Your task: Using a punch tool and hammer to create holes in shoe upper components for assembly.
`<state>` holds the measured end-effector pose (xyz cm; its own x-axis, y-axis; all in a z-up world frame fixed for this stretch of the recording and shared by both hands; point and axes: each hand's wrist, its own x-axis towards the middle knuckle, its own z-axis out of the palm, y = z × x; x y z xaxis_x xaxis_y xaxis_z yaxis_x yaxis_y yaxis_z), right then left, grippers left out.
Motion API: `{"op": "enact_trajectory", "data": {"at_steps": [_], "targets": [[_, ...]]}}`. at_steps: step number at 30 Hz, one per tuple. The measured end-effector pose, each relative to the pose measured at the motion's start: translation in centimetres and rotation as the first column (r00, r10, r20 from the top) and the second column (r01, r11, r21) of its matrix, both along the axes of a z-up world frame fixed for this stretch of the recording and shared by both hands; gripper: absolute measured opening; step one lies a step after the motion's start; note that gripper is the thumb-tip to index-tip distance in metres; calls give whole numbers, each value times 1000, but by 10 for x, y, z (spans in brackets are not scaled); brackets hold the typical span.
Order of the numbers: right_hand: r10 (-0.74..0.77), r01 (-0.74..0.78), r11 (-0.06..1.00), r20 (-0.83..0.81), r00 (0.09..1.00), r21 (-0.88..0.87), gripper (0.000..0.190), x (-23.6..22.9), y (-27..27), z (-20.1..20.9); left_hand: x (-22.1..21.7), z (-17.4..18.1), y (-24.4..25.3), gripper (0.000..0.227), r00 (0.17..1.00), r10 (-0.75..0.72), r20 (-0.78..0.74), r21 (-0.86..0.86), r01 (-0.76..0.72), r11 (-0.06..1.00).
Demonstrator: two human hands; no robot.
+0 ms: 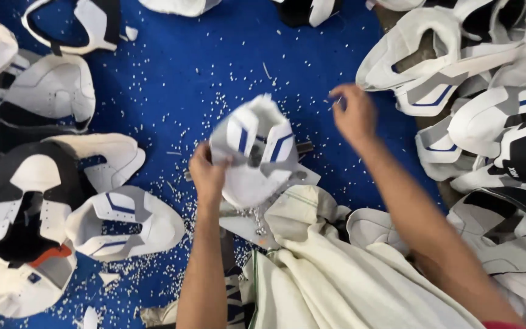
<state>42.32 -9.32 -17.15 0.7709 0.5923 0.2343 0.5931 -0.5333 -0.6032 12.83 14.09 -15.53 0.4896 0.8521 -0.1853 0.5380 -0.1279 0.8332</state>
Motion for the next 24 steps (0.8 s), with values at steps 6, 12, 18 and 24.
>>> {"op": "enact_trajectory", "data": {"at_steps": [6, 12, 18, 24], "targets": [[94, 196, 689, 353, 931, -698, 40, 129, -69, -41, -63, 73, 15, 19, 389, 608, 692, -355, -550, 756], [104, 126, 914, 522, 846, -386, 18, 57, -50, 102, -162, 33, -73, 17, 808, 470, 356, -281, -387, 878], [224, -207, 964, 91, 970, -165, 34, -140, 5, 192, -107, 144, -122, 33, 955, 15, 295, -158, 33, 987], [723, -651, 686, -411, 556, 325, 35, -220, 29, 130, -94, 120, -115, 50, 930, 3, 367, -35, 11, 999]]}}
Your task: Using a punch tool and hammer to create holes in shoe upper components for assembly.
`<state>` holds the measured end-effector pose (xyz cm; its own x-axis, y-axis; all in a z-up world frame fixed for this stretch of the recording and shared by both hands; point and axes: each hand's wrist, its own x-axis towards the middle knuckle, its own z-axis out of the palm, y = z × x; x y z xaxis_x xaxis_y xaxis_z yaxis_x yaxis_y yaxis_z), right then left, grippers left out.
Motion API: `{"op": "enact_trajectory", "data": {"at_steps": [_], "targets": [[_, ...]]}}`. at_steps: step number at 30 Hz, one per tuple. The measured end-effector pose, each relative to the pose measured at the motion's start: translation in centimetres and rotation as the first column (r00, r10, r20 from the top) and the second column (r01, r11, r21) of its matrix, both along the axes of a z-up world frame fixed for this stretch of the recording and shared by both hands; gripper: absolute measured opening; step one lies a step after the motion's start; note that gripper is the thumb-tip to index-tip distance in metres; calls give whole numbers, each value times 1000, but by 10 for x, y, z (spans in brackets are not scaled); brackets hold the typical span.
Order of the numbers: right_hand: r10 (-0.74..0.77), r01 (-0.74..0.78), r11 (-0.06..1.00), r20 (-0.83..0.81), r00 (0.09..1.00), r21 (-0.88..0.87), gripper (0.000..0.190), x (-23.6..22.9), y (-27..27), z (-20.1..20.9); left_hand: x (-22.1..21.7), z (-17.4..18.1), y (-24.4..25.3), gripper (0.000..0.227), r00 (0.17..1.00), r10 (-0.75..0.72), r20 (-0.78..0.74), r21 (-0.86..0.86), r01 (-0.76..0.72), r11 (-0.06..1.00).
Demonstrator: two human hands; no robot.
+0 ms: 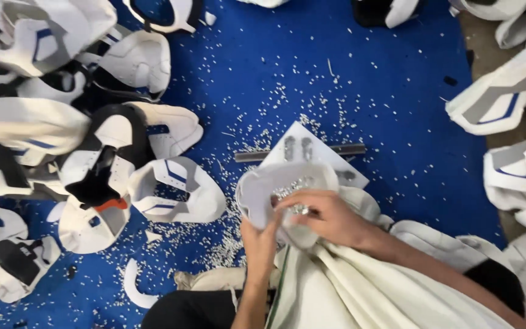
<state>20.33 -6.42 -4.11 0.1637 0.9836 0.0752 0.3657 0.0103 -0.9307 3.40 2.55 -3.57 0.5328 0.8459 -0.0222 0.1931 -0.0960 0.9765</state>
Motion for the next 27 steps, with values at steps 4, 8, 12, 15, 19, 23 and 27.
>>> {"op": "enact_trajectory", "data": {"at_steps": [4, 8, 12, 15, 19, 23, 27], "targets": [[-412, 447, 894, 345, 843, -25, 54, 33, 13, 22, -9, -15, 9, 25, 982, 154, -108, -358, -183, 916], [-61, 91, 945, 104, 993, -313, 47, 91, 40, 10, 41, 52, 73, 20, 979, -140, -151, 115, 158, 981], [-233, 227, 972, 384, 893, 63, 36, 127, 85, 37, 98, 70, 132, 32, 955, -249, -161, 507, 297, 809], [-298, 241, 955, 561, 773, 175, 40, 137, 103, 4, 117, 11, 148, 46, 957, -278, -78, 540, 275, 796], [-176, 182, 982, 598, 782, 51, 45, 96, 34, -95, 40, -115, 80, 56, 878, -292, -380, 306, 417, 856], [71, 139, 950, 626, 777, -280, 61, 32, -15, -95, 7, -92, 22, 57, 880, -188, -436, 487, 407, 773], [28, 138, 963, 593, 805, -233, 65, 21, -20, -86, 19, -59, 36, 54, 759, -310, -572, 321, 556, 767]]}}
